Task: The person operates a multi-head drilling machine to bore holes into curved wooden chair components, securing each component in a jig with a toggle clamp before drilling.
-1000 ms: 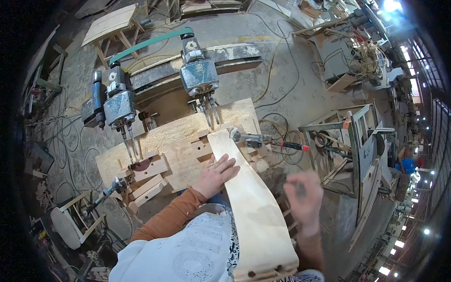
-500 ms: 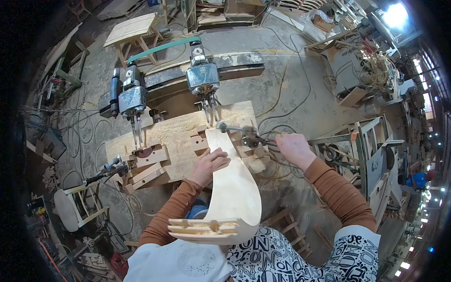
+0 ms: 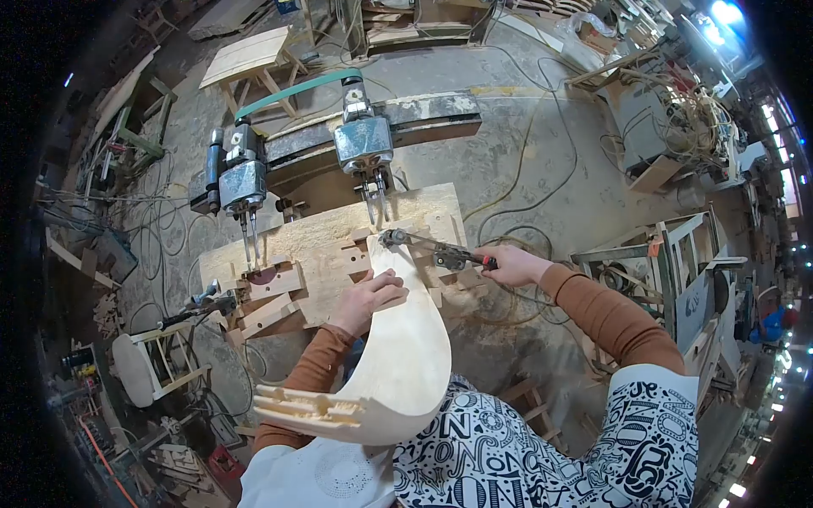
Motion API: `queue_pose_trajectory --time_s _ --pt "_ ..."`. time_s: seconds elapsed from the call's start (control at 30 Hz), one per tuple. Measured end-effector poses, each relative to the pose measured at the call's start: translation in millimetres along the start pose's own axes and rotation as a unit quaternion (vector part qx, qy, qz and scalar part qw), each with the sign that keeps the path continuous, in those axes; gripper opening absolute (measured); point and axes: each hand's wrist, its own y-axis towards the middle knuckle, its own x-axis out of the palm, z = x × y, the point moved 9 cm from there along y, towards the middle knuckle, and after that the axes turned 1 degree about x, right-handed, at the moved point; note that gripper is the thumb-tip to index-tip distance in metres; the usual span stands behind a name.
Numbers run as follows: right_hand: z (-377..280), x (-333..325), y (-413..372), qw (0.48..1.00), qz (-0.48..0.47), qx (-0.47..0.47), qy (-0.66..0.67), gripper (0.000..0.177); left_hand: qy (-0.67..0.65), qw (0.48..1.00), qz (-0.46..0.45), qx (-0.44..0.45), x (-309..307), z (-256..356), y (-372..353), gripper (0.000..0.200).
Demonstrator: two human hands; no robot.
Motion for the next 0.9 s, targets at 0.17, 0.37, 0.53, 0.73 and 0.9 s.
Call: queue_pose_trajectory --time_s 0.17,0.37,0.53,0.73,0.9 --pt "6.1 5.3 4.9 0.999 0.031 -0.026 0.035 0.049 0.031 0.999 0.029 0.026 -6.5 9.2 3.1 0.024" --pt "9.9 0.2 4.7 0.996 0.078 0.023 -0.026 0.043 0.001 1.000 -0.001 0.008 -6.8 8.6 6.9 0.030" --pt "8.3 -0.7 0.9 0.993 0.113 0.019 -0.026 0.041 0.021 1.000 -0.008 0.012 -6.7 8.5 5.1 0.035" --pt "1.9 -1.7 -2.0 0.987 0.141 0.065 -0.038 0.048 0.054 0.998 -0.009 0.034 -3.0 7.1 -1.2 0.026" --pt "-81.8 -31.2 -47.6 0.958 0.276 0.023 0.068 0.062 0.107 0.992 0.011 0.059 -14.2 14.9 -1.8 0.020"
